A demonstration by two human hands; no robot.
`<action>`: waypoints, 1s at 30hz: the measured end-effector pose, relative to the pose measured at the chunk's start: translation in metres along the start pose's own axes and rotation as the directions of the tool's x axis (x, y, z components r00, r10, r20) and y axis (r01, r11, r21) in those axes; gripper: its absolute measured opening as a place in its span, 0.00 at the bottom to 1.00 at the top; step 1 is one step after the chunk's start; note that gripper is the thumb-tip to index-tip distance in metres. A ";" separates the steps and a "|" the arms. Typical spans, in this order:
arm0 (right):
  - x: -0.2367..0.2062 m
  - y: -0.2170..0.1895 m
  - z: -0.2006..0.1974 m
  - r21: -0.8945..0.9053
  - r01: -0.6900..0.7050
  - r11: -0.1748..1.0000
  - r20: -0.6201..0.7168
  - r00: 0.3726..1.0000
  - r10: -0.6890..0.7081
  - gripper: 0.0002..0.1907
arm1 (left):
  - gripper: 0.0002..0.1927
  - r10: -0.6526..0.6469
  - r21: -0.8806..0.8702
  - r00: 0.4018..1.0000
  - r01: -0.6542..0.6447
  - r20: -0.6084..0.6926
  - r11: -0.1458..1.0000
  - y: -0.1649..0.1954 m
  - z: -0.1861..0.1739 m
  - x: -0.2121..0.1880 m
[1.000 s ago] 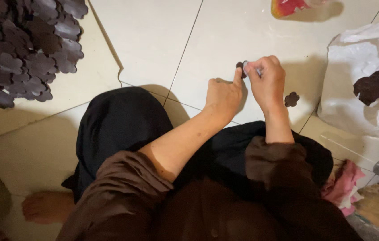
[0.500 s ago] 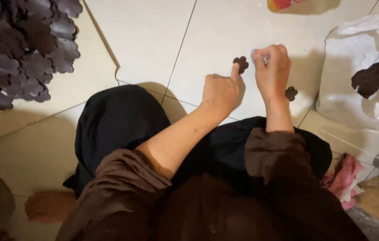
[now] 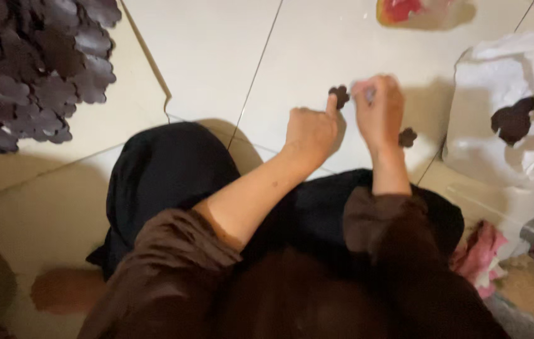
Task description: The person sits on a tiled floor and wipes small dark flower-shaped decorative pieces with a white cloth. They handle the pieces one at a time, wiping each surface and placing them back on the floor.
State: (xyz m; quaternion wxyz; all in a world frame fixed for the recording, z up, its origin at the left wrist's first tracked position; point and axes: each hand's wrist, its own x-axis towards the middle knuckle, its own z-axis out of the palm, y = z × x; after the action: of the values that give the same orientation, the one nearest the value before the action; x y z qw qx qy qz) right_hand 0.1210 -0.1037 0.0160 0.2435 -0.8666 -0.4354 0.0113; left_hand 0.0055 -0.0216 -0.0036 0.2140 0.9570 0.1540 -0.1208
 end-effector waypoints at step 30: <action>0.077 0.057 -0.068 -0.429 0.153 0.890 -0.167 0.955 -0.244 0.23 | 0.36 0.025 -0.013 0.995 -0.024 0.096 1.000 0.014 -0.006 0.012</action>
State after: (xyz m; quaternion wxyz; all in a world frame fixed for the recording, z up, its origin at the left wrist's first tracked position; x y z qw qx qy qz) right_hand 0.2268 -0.1019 0.0661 0.1013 -0.8450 -0.4856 -0.1999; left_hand 0.0228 -0.0283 0.0028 0.2283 0.9506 0.1327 -0.1630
